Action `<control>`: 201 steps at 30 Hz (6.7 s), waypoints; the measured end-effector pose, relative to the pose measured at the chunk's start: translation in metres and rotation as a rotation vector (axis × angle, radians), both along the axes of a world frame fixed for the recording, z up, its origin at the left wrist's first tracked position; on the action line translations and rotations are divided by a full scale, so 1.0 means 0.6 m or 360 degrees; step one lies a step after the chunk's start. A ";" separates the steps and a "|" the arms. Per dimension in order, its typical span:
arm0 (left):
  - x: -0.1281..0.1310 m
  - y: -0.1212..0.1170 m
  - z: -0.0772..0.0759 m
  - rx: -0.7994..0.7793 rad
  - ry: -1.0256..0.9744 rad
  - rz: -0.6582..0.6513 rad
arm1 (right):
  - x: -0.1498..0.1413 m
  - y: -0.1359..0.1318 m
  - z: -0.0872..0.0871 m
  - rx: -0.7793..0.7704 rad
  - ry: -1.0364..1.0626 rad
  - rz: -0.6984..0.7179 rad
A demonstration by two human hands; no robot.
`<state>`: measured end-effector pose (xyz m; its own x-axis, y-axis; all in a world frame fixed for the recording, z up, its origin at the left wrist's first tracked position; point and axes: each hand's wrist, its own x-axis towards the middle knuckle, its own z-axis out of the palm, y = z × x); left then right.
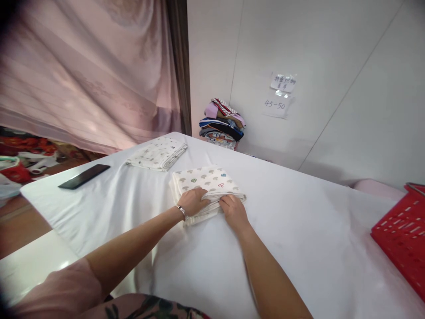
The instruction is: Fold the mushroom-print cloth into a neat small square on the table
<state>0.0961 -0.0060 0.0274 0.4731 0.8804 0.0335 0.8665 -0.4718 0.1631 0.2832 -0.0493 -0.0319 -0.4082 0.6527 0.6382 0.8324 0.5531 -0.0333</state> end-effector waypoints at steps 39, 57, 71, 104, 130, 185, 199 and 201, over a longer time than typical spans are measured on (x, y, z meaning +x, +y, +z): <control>-0.034 -0.060 -0.033 0.0244 -0.0195 -0.0336 | -0.012 -0.006 -0.004 -0.0282 -0.0064 0.0081; -0.157 0.169 -0.054 -0.0220 -0.0779 0.0942 | -0.028 -0.006 -0.010 -0.0102 -0.0017 0.0177; -0.154 0.178 -0.034 -0.0271 -0.0738 0.0835 | -0.031 -0.010 0.001 -0.0175 -0.0038 0.0221; -0.024 0.000 -0.014 0.0070 -0.0329 -0.0594 | -0.040 -0.008 0.019 -0.0268 -0.0189 0.0036; -0.010 -0.030 -0.076 0.0620 0.0019 -0.0622 | -0.034 -0.006 0.025 -0.0479 -0.0062 0.0243; 0.163 0.035 -0.011 0.0039 0.0069 -0.0461 | 0.115 -0.001 -0.007 -0.0777 0.1017 -0.0440; 0.160 0.062 -0.022 -0.0194 -0.0144 -0.0342 | 0.114 0.003 -0.006 -0.0282 0.0499 -0.0317; 0.159 0.064 -0.023 -0.0222 -0.0171 -0.0331 | 0.109 0.001 -0.001 -0.0238 0.0379 -0.0346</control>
<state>0.1916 0.0321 0.0136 0.6443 0.7645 -0.0213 0.7276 -0.6042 0.3249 0.3486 -0.0490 -0.0327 -0.1003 0.8013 0.5898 0.8893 0.3380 -0.3080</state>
